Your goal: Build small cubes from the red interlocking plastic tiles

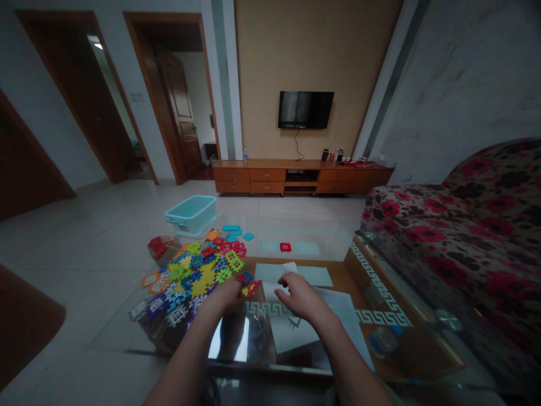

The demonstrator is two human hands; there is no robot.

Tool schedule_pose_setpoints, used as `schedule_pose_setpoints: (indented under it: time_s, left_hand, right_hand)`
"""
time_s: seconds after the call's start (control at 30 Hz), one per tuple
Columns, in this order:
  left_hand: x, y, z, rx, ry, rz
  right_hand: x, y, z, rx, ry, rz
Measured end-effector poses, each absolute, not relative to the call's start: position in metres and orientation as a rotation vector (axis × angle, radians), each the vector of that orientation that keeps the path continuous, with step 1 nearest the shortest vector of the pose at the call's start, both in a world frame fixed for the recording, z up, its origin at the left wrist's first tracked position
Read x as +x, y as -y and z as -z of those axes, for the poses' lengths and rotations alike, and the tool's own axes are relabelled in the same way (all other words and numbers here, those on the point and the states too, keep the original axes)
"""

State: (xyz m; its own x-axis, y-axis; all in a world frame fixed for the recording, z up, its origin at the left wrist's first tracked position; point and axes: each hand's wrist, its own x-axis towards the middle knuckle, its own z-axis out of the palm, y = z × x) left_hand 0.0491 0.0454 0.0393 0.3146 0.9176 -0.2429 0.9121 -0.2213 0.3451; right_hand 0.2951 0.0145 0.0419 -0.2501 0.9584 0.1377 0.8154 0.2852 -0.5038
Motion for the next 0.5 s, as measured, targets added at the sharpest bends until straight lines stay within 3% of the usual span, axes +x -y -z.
schedule_pose_setpoints:
  time_s: [0.1,0.27,0.5]
  left_hand:
    - [0.053,-0.047,-0.043,2.243,-1.589,-0.119]
    - [0.061,-0.051,-0.048,2.227,-1.558,-0.626]
    - [0.083,-0.051,-0.053,1.600,-1.266,-1.142]
  right_hand:
    - [0.295,-0.014,-0.044,-1.591,2.134,-0.458]
    - [0.292,-0.015,-0.056,-1.563,2.026,-0.437]
    - [0.290,-0.024,-0.071,-1.431,1.532,-0.712]
